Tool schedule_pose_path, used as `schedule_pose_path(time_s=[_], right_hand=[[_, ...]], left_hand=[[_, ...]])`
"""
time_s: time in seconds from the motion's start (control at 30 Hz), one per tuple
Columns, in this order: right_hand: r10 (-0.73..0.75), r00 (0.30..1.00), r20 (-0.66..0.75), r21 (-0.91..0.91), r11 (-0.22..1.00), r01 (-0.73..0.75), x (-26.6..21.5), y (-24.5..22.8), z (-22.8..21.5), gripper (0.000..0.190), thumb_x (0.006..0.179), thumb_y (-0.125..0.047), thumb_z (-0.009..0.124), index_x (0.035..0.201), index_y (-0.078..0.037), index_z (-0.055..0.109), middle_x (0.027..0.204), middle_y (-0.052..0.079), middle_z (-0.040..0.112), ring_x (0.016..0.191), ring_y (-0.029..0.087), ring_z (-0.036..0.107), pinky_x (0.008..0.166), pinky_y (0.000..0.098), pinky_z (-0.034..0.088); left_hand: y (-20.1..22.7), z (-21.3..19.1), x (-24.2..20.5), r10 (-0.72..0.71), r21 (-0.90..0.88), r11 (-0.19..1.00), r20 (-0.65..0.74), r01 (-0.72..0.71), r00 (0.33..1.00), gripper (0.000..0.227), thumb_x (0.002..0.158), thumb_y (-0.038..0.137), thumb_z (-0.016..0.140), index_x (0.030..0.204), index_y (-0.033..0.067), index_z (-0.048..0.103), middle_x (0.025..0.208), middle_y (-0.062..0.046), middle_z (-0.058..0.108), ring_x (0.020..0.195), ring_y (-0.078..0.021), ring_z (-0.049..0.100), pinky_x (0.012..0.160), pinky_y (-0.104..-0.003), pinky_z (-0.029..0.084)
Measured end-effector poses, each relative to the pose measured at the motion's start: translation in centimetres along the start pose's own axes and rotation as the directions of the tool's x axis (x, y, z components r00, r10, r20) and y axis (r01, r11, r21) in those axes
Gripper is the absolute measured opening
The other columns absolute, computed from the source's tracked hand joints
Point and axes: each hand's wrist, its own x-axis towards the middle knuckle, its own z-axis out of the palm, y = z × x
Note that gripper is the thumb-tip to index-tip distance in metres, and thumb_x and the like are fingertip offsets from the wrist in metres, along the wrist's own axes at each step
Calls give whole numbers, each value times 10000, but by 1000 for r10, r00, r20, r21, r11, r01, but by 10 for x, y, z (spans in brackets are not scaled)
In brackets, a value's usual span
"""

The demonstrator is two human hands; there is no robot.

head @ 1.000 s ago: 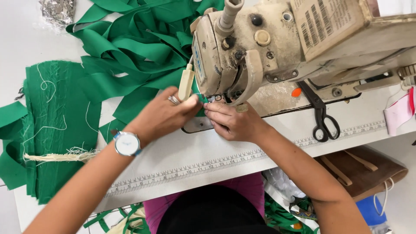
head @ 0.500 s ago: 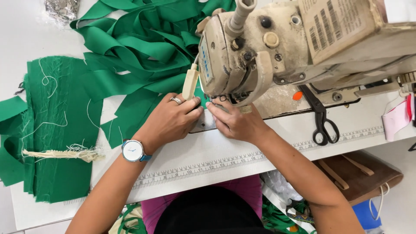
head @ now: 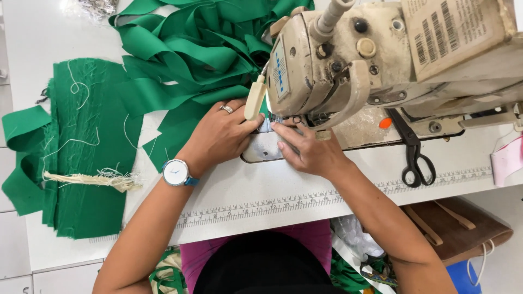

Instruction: Sewing green fabric strips using an industrial sewing machine on a factory floor.

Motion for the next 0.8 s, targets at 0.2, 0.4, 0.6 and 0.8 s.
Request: schedule_pose_path(time_s=[0.2, 0.4, 0.6, 0.8], right_hand=[[-45, 987, -153, 148, 987, 67, 4, 4, -3, 297, 922, -341, 638, 1179, -280, 773, 925, 49, 756, 929, 284, 751, 873, 443, 585], [-102, 931, -350, 124, 980, 154, -6, 16, 11, 212, 909, -290, 686, 1061, -242, 826, 896, -7, 749, 810, 259, 734, 793, 406, 600], [-83, 917, -391, 76, 990, 122, -10, 20, 12, 140, 912, -237, 724, 1012, -234, 822, 804, 20, 689, 794, 254, 687, 840, 395, 586], [-84, 919, -385, 147, 977, 151, -8, 14, 7, 122, 927, -219, 699, 986, -248, 802, 773, 5, 660, 770, 226, 682, 787, 389, 556]], left_hand=[[5, 3, -1, -1, 83, 996, -65, 7, 998, 154, 958, 274, 519, 996, 197, 646, 1045, -62, 647, 1174, -271, 637, 850, -406, 501], [9, -17, -1, 96, 235, 970, -120, -66, 988, 154, 954, 164, 501, 976, 129, 650, 946, -124, 649, 1067, -335, 680, 911, -437, 512], [-44, -106, -39, -138, 663, 705, -220, 252, 966, 27, 885, 168, 600, 867, 180, 615, 855, -49, 515, 619, -220, 504, 478, -369, 331], [-71, -126, -105, -621, 380, 679, -159, 628, 768, 179, 832, 76, 844, 914, 32, 691, 930, -90, 521, 806, -361, 639, 591, -441, 531]])
